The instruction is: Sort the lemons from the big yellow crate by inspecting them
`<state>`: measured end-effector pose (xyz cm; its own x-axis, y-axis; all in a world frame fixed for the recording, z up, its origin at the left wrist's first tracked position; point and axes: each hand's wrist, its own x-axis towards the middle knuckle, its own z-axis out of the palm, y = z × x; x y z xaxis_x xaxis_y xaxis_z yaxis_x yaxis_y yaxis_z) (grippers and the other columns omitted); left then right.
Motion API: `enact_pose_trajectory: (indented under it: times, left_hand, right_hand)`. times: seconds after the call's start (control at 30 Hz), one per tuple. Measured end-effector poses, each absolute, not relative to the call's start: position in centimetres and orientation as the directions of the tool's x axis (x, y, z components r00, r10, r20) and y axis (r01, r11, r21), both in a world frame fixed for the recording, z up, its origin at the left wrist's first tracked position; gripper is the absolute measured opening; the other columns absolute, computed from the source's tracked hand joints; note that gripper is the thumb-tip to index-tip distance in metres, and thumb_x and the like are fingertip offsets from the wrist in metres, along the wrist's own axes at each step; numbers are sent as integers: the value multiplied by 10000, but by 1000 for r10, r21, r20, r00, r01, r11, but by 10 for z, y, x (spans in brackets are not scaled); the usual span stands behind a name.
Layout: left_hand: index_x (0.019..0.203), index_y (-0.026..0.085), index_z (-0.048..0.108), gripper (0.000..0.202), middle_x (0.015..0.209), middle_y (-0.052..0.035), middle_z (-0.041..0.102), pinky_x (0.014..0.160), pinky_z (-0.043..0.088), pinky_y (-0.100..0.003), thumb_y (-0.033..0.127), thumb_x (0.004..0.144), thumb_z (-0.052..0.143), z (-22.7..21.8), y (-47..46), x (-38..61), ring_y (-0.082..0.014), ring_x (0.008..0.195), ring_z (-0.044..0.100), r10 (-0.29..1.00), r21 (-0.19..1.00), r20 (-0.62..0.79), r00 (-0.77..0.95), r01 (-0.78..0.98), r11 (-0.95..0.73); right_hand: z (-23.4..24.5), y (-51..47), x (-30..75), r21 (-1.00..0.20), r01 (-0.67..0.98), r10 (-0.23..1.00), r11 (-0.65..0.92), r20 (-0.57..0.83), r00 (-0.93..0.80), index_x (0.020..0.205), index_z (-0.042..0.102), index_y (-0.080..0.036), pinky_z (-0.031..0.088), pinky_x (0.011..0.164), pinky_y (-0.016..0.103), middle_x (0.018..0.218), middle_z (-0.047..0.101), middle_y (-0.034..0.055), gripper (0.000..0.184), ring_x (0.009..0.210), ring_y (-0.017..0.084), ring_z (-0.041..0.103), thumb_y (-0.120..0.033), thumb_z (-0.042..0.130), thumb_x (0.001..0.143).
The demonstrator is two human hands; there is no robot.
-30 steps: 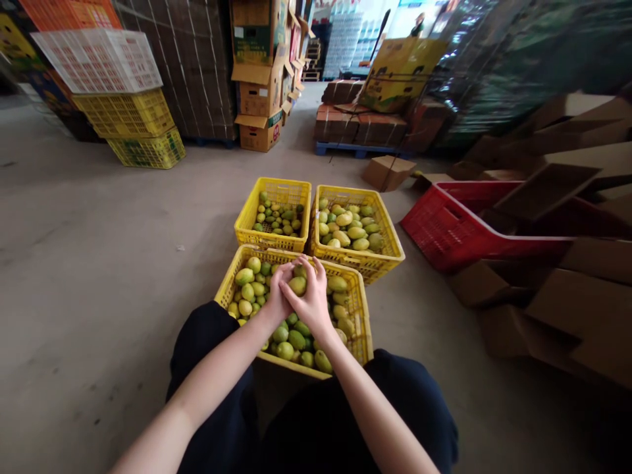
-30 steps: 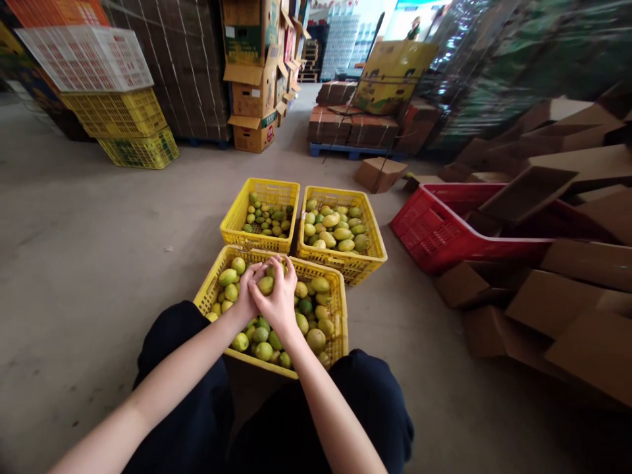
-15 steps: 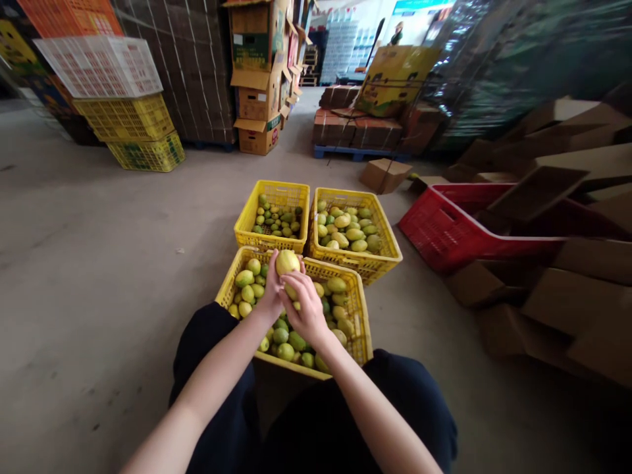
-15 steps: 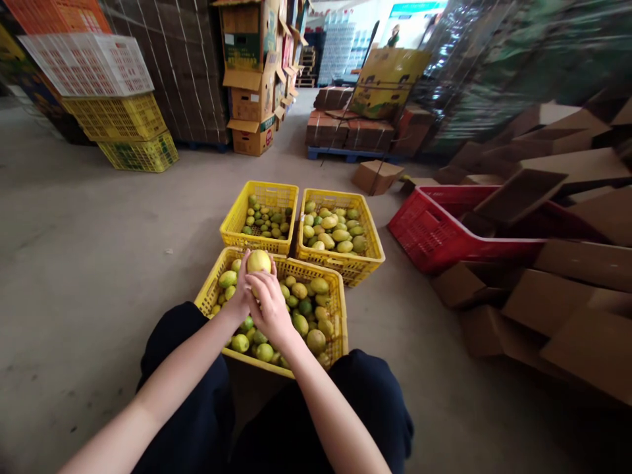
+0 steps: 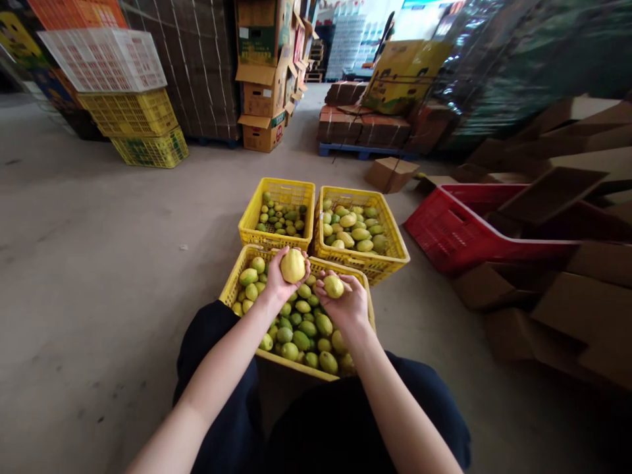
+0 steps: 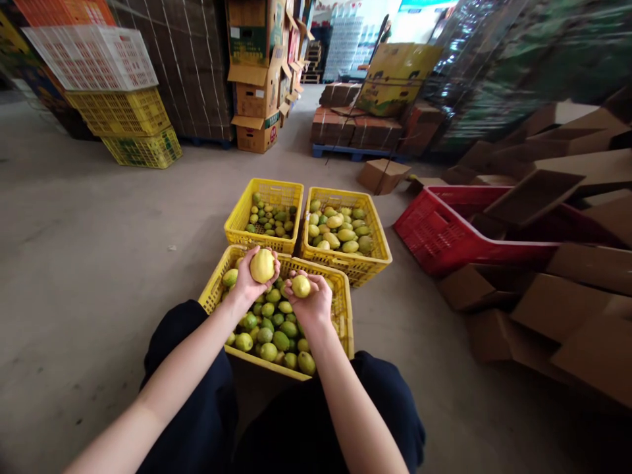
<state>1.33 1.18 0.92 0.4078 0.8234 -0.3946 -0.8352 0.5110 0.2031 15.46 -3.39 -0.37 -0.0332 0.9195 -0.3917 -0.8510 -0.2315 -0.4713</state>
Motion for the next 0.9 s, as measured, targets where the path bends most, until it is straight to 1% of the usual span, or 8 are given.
enact_pose_trajectory:
  times: [0.1, 0.2, 0.33, 0.4, 0.53, 0.63, 0.73, 0.9]
  left_hand:
    - [826, 151, 617, 190, 760, -48, 663, 566, 543, -256, 288, 906, 511, 12, 13, 11, -147, 639, 633, 823, 222, -409, 393, -832, 508]
    - [837, 153, 623, 191, 773, -51, 663, 570, 540, -260, 291, 905, 510, 13, 15, 9, -149, 653, 629, 822, 206, -417, 389, -840, 502]
    - [857, 156, 631, 186, 790, -50, 668, 581, 539, -260, 284, 909, 507, 10, 16, 6, -155, 678, 638, 825, 185, -412, 388, -850, 492]
    - [876, 158, 638, 193, 805, -52, 675, 589, 543, -263, 278, 920, 494, 8, 15, 4, -163, 699, 649, 829, 186, -398, 394, -850, 493]
    - [944, 160, 651, 182, 826, -53, 690, 601, 552, -271, 261, 921, 501, 3, 14, -3, -174, 719, 666, 839, 241, -400, 369, -841, 485]
    - [927, 157, 643, 153, 791, -45, 688, 569, 542, -261, 249, 906, 521, -1, 11, -8, -169, 669, 666, 823, 304, -455, 340, -809, 503]
    - [920, 160, 634, 131, 769, -38, 683, 553, 538, -254, 244, 892, 538, -8, 5, -9, -162, 629, 666, 800, 334, -507, 320, -783, 524]
    - [954, 159, 630, 138, 748, -37, 682, 632, 560, -260, 252, 902, 542, -25, -7, -2, -154, 630, 676, 765, 377, -560, 318, -724, 578]
  right_hand:
    - [-3, -34, 149, -459, -854, 915, -246, -401, -48, 824, 582, -193, 565, 572, 309, 756, 666, 57, 179, 683, 188, 639, -174, 551, 649]
    - [0, -33, 147, -446, -862, 906, -240, -423, -33, 837, 610, -190, 593, 607, 320, 754, 689, 64, 156, 706, 198, 659, -161, 571, 689]
    - [-2, -30, 149, -481, -839, 920, -256, -386, -59, 828, 633, -181, 583, 556, 251, 764, 720, 62, 76, 647, 171, 667, -184, 657, 756]
    - [-5, -29, 150, -497, -826, 917, -268, -393, -61, 814, 635, -184, 567, 523, 215, 756, 731, 54, 66, 588, 144, 655, -206, 690, 783]
    - [-10, -26, 145, -509, -820, 895, -262, -445, -10, 779, 644, -193, 553, 505, 181, 714, 728, 25, 95, 558, 116, 642, -240, 717, 819]
    - [-15, -26, 140, -541, -805, 893, -244, -448, 31, 784, 673, -204, 552, 515, 182, 681, 710, -8, 110, 571, 113, 643, -251, 772, 776]
    - [-21, -27, 139, -589, -759, 901, -279, -434, 6, 799, 703, -213, 528, 499, 184, 670, 697, -21, 152, 560, 105, 620, -288, 813, 725]
    - [-25, -33, 142, -661, -678, 917, -321, -397, -47, 792, 727, -200, 499, 519, 219, 723, 716, 19, 246, 672, 149, 642, -338, 847, 628]
